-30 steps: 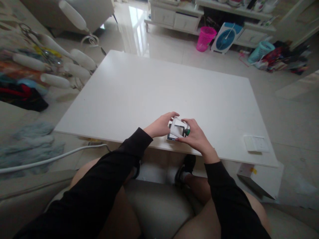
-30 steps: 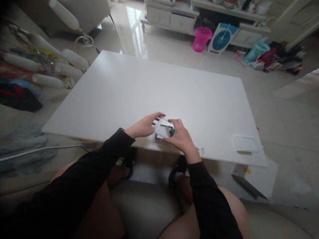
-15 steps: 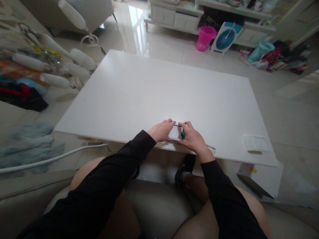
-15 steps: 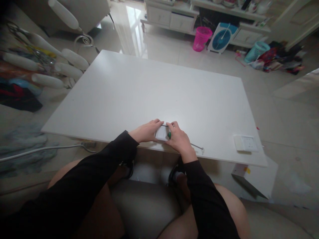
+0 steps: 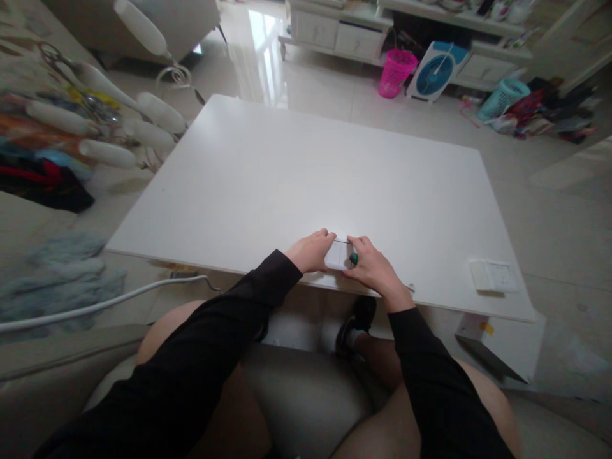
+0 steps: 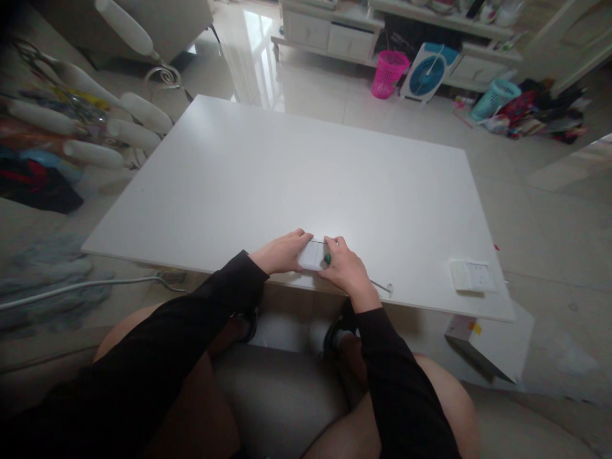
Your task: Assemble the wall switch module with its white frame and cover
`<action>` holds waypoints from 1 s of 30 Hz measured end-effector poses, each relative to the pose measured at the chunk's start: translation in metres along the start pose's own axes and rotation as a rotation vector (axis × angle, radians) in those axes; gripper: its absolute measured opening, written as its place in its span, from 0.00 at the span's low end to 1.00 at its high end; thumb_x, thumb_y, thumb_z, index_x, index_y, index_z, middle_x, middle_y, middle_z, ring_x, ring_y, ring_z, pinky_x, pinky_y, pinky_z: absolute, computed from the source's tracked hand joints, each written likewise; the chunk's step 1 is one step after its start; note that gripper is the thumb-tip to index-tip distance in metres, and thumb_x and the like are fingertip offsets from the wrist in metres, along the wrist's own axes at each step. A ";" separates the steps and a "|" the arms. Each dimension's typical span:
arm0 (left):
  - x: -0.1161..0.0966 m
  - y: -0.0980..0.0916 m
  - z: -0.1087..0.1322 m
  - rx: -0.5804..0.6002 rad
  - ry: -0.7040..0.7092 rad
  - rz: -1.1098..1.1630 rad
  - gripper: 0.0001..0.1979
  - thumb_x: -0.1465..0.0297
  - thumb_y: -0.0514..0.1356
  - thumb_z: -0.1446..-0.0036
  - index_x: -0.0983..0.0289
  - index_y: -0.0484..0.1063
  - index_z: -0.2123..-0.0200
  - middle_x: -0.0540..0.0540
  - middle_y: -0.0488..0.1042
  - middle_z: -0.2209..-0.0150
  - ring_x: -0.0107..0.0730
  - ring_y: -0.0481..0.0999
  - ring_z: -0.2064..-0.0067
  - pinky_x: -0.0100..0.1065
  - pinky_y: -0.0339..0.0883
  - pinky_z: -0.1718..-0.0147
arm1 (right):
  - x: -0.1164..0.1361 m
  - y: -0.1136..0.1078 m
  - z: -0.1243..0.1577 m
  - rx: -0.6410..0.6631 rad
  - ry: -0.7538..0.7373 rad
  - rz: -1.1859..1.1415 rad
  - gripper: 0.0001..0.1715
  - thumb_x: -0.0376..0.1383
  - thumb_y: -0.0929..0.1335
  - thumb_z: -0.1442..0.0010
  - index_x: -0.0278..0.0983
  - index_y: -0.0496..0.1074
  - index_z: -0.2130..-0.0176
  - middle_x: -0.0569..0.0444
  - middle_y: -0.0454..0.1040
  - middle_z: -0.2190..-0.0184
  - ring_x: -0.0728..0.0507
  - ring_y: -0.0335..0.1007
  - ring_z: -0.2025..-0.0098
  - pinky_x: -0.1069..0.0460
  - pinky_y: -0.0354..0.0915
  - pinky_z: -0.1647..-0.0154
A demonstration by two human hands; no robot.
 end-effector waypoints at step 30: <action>0.003 -0.004 0.000 -0.012 -0.030 -0.037 0.32 0.64 0.73 0.52 0.65 0.69 0.45 0.63 0.75 0.48 0.49 0.80 0.51 0.39 0.73 0.55 | -0.003 -0.001 -0.004 -0.034 -0.008 -0.001 0.39 0.40 0.79 0.51 0.40 0.69 0.42 0.46 0.72 0.45 0.36 0.75 0.48 0.47 0.70 0.51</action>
Point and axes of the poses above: each hand's wrist, its own z-axis away from the middle knuckle, its own y-axis out of the palm, x = y × z, the point moved 9 cm from there along -z, towards the middle knuckle
